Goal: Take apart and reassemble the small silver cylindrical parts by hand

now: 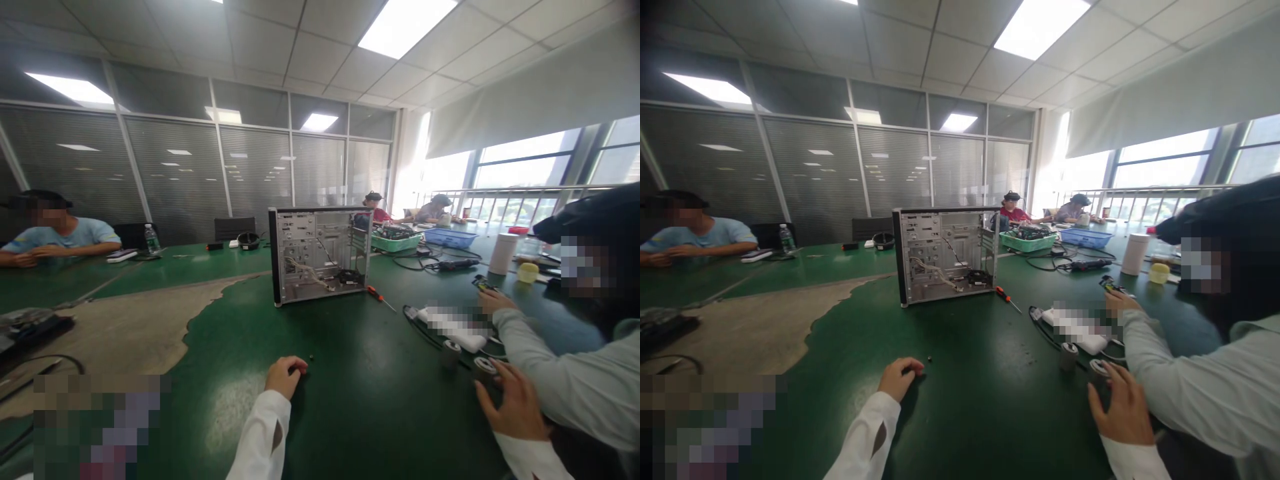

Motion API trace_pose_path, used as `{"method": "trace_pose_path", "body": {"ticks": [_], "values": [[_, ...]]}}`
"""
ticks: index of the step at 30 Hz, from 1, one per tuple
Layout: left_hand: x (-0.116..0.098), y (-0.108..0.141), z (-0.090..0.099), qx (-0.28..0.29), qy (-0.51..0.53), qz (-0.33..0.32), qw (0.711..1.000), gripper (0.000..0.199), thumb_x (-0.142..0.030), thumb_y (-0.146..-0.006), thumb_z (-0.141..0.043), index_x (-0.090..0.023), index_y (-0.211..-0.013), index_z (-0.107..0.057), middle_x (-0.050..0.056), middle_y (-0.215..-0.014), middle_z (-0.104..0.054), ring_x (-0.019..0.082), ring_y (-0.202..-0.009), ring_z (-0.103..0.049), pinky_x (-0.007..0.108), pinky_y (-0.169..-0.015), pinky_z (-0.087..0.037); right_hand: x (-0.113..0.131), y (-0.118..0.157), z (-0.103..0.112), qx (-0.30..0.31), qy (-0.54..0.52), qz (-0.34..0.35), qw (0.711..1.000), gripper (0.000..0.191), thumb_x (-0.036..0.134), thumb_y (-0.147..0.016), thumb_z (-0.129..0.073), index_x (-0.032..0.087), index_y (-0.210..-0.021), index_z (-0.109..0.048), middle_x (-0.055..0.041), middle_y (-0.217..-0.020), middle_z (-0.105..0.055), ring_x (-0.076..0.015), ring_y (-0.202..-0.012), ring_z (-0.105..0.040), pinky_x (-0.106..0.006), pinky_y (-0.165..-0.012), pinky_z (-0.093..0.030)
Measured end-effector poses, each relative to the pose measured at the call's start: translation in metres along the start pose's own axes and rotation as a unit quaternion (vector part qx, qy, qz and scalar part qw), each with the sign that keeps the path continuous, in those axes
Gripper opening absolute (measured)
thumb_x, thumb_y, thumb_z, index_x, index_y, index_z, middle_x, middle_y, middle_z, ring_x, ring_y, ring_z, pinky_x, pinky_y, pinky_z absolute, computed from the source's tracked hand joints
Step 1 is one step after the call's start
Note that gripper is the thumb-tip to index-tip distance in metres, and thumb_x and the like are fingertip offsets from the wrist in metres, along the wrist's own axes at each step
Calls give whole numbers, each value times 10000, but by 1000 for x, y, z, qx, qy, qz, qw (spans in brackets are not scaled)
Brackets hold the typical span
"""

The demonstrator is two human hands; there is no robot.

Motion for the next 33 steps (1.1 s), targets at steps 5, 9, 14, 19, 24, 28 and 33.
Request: {"method": "trace_pose_path", "body": {"ticks": [5, 9, 14, 19, 24, 28, 33], "values": [[-7, 3, 3, -7, -4, 4, 1000, 275, -73, -612, -406, -193, -714, -631, -11, -697, -641, 129, -755, -556, 243, -735, -396, 115, 5, -11, 198, -147, 195, 949, 252, 209, -738, -416, 209, -980, -484, -78, -1006, -484, -201, -923, -476, -348, -776, -416], [-7, 3, 3, -4, -2, -1, 1000, 283, -67, -606, -402, -190, -718, -630, -13, -693, -646, 131, -751, -558, 245, -736, -398, 218, 2, -30, 355, -235, 263, 866, 355, 122, -740, -351, 241, -1054, -467, -62, -1041, -489, -181, -914, -474, -340, -786, -402], [0, 1, -1, -11, -1, -21, 1000, 300, -64, -586, -389, -190, -711, -630, -12, -687, -649, 138, -761, -552, 244, -745, -393, 288, -14, -75, 374, -222, 266, 860, 469, 97, -718, -392, 233, -1166, -381, -91, -1161, -415, -214, -982, -423, -371, -804, -379], [7, -1, -3, -8, -2, -40, 999, 278, -93, -588, -393, -200, -693, -628, -13, -680, -648, 151, -769, -544, 259, -745, -387, 304, -12, -107, 371, -281, 275, 841, 316, 82, -770, -344, 213, -983, -537, -49, -931, -549, -152, -870, -459, -287, -766, -402], [12, -1, -5, -13, 18, -34, 999, 273, -98, -596, -397, -197, -709, -625, -11, -652, -640, 152, -754, -547, 267, -738, -395, 287, -6, -99, 367, -302, 265, 839, 273, 86, -787, -324, 181, -826, -577, -42, -848, -555, -136, -803, -470, -258, -721, -417], [0, 0, -2, -20, 102, 1, 995, 261, -80, -600, -398, -166, -753, -590, -5, -628, -621, 132, -671, -562, 250, -694, -420, 267, -8, -76, 372, -303, 259, 838, 279, 90, -793, -307, 187, -847, -563, -48, -847, -550, -139, -803, -478, -267, -714, -419], [-81, 24, 47, -47, 337, -38, 940, 147, -181, -623, -434, -160, -747, -511, 35, -718, -617, 161, -736, -568, 286, -721, -429, 225, -11, -49, 374, -283, 230, 853, 288, 125, -809, -281, 204, -905, -541, -62, -857, -552, -154, -798, -504, -300, -713, -429]]}}
Point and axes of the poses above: each hand's wrist, its own y-axis away from the middle knuckle, its own z-axis out of the back of the hand, x = y × z, the point moved 3 cm from there along -y, towards the middle knuckle
